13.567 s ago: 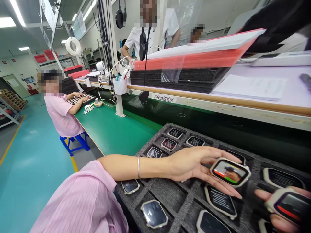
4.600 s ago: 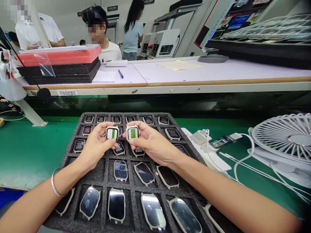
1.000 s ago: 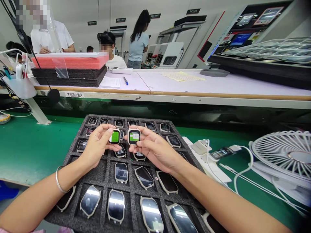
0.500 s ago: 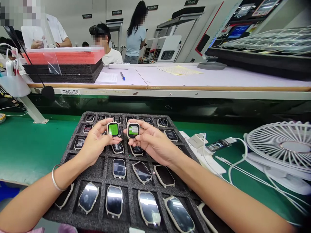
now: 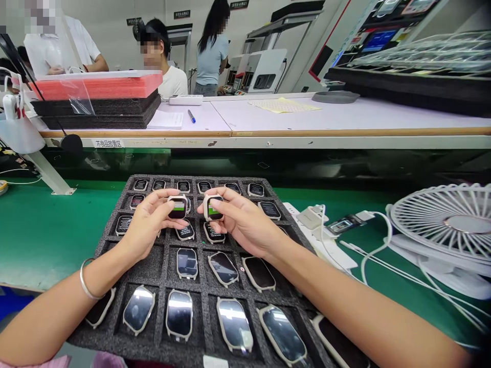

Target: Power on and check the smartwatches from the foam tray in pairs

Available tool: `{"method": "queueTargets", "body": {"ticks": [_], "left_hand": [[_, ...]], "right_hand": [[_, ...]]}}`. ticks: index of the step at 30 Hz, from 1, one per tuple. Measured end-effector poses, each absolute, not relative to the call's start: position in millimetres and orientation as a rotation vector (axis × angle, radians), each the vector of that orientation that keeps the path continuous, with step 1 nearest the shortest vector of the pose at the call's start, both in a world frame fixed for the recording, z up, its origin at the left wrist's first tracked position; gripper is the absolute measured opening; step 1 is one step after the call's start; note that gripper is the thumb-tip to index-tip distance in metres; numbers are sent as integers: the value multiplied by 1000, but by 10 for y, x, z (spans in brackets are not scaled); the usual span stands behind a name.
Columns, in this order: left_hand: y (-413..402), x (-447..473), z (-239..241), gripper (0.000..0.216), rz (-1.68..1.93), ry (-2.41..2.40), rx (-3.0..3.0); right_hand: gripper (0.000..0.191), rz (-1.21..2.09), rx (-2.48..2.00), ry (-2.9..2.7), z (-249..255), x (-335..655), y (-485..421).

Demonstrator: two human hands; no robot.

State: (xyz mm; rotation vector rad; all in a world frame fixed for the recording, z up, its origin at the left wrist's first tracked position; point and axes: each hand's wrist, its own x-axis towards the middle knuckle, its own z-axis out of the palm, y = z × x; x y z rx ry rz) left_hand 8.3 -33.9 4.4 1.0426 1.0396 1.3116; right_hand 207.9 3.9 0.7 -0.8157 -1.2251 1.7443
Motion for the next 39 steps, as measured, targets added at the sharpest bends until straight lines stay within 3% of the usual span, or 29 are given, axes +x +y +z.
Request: {"method": "queueTargets", "body": {"ticks": [7,13,17,21,25,30,35,39], "left_hand": [[-324,75,45,33,1340,1139,1169],[-309,105,6,56,1301,1040,1159],[-298,53,84,51,1224,1027,1189],[-489,-326,357,44,1122,1051,1445],[-893,-903,447,38,996,1358,1970],[-1183,-1298,82,36,663,1605,2106],[-1139,-1346,-195,46,604,1644,2072],[-1193,-1424,-301,66,693,1638,2005]], "right_hand": [[24,1810,-766,-1192,25,2071,43],[42,1796,-698,-1246,36,2072,12],[58,1756,-691,-1365,31,2047,-31],[53,1718,-736,-1564,38,2016,-130],[45,1337,-726,-2032,76,1926,-279],[43,679,-749,-2486,61,1572,-447],[48,507,-948,-2616,-77,1196,-532],[58,355,-850,-2618,38,1492,-565]]}}
